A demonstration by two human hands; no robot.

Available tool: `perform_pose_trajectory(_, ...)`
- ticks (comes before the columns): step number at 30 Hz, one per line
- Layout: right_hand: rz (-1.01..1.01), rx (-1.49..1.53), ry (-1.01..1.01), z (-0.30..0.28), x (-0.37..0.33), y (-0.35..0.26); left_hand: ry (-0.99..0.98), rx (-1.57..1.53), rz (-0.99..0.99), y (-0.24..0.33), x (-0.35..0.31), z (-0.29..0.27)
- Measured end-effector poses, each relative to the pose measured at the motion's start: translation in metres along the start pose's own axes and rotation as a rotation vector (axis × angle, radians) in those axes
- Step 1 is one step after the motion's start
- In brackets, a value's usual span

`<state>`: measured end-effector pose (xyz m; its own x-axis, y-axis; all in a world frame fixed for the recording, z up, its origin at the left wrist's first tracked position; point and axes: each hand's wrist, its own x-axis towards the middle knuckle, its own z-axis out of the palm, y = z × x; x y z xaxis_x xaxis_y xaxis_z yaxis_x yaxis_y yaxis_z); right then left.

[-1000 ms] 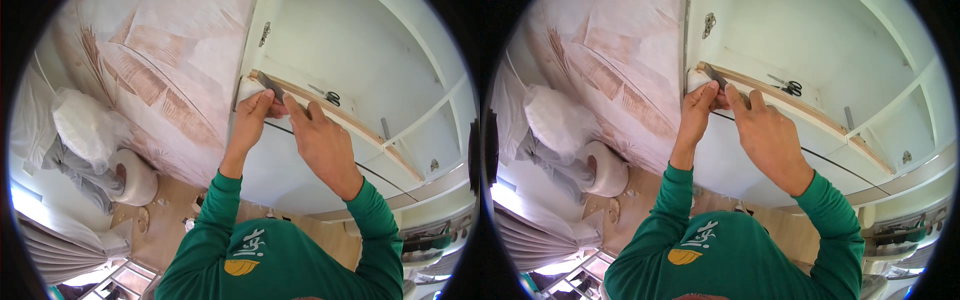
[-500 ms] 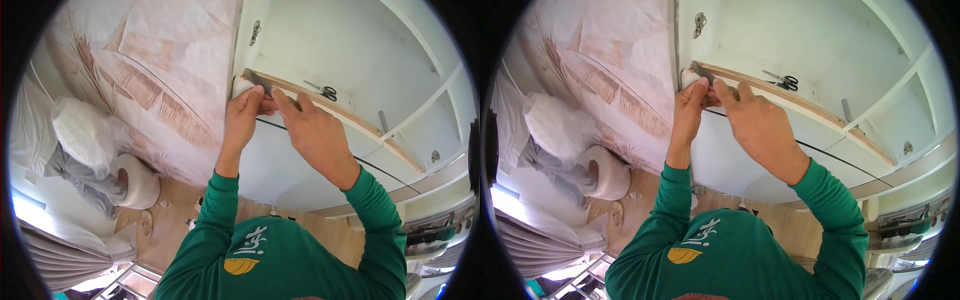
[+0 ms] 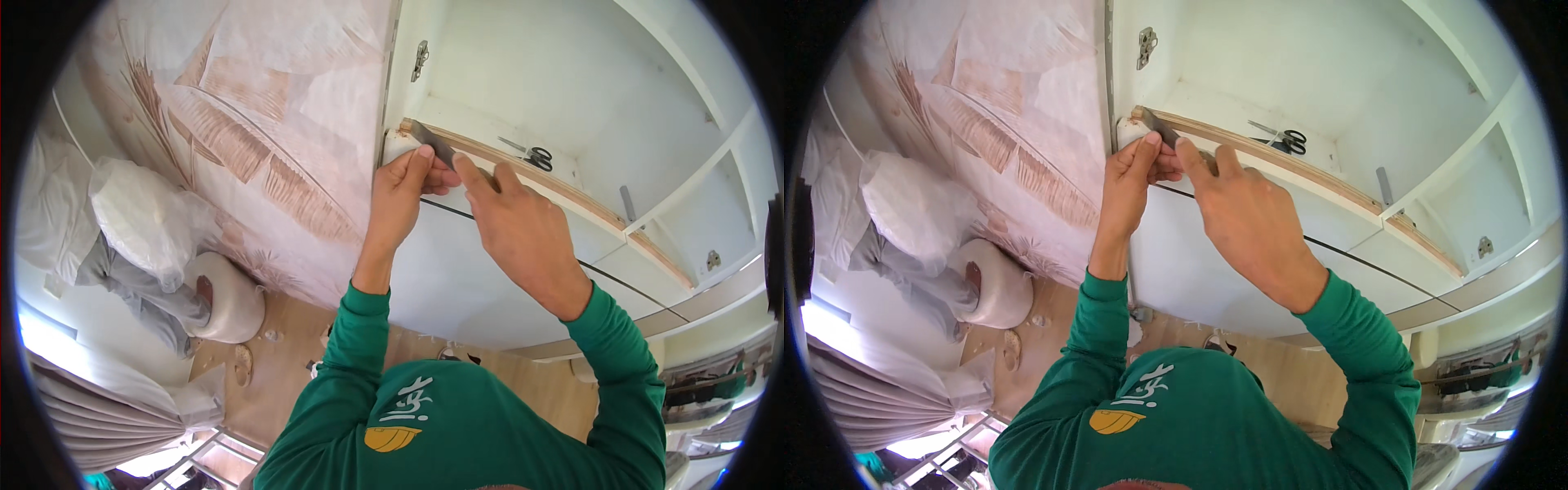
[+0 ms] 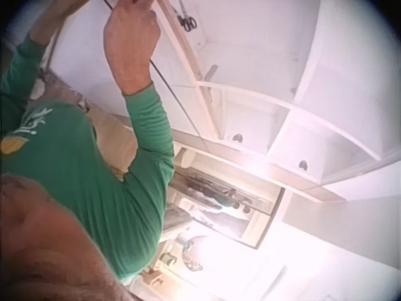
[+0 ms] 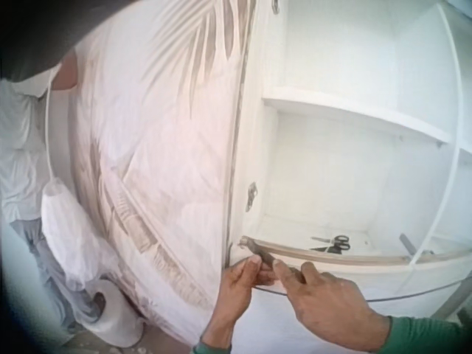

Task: The person cuts a length of white trim with scissors, applies it to the edge of a wooden cabinet shelf, and then trims the excess material using a knife.

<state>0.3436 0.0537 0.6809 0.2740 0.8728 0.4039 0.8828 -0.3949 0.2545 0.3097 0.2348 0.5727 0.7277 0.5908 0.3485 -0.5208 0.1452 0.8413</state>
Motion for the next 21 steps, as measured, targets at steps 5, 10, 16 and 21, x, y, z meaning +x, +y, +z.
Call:
perform_pose_trajectory(5,-0.011,0.015,0.014,0.001,0.001,0.001,-0.003,-0.033,-0.017,0.003,0.000,0.001)
perform_pose_trajectory(10,0.020,0.012,0.010,0.006,0.000,-0.005,0.003,-0.007,-0.029,0.005,-0.001,-0.003)
perform_pose_trajectory(16,0.035,0.018,0.032,0.005,-0.005,-0.006,-0.009,-0.012,-0.013,0.006,0.000,0.001)
perform_pose_trajectory(21,0.006,0.068,0.067,0.003,0.000,0.000,0.007,0.031,-0.002,0.009,0.000,0.001)
